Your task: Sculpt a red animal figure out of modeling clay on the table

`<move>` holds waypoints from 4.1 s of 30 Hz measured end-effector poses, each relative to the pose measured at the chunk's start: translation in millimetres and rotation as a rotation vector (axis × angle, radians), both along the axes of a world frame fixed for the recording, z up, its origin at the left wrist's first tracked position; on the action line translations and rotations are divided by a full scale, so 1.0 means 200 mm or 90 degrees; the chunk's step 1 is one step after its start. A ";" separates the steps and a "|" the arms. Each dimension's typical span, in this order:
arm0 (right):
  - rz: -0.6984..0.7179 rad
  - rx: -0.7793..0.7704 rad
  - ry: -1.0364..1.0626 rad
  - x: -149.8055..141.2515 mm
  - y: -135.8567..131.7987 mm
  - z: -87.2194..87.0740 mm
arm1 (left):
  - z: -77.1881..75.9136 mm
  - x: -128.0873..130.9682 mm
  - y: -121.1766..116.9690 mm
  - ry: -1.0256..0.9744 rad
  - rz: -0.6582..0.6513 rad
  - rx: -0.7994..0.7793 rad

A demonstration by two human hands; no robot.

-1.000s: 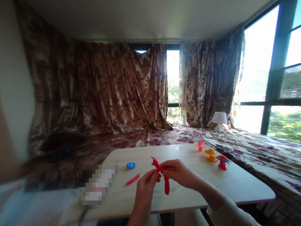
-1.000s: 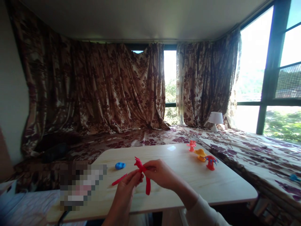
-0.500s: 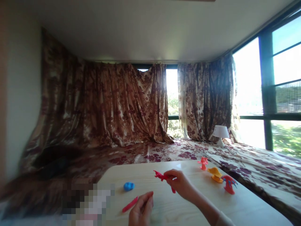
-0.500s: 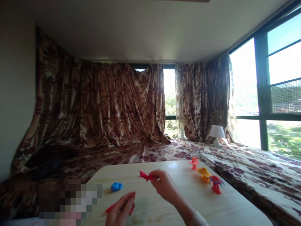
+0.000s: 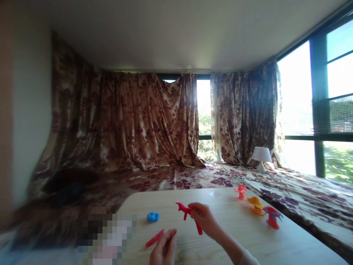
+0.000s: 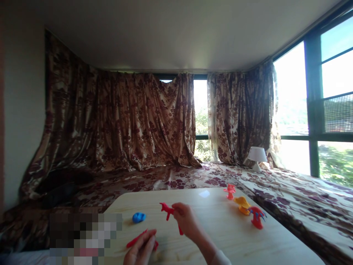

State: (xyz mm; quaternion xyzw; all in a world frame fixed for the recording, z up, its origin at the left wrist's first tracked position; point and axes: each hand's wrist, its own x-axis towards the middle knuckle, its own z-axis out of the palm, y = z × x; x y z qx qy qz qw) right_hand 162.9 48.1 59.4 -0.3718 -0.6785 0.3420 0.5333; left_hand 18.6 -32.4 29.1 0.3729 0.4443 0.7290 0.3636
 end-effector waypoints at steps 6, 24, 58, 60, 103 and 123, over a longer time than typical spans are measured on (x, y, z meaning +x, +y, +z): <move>0.072 -0.018 0.046 -0.08 -0.21 0.09 | 0.06 0.05 0.07 -0.058 -0.102 -0.048; -0.010 0.070 -0.099 0.02 -0.27 0.08 | 0.09 0.09 0.08 -0.170 -0.200 -0.069; -0.159 0.161 -0.367 0.14 0.07 -0.14 | 0.22 0.01 0.48 0.894 -0.123 -0.009; -0.165 0.157 -0.367 0.13 0.08 -0.16 | 0.21 0.01 0.48 0.915 -0.113 -0.031; -0.226 0.114 -0.376 0.19 0.02 -0.22 | 0.22 -0.01 0.47 1.010 -0.114 -0.101; -0.256 0.073 -0.253 0.20 0.10 -0.26 | 0.21 -0.32 0.23 0.860 0.020 0.037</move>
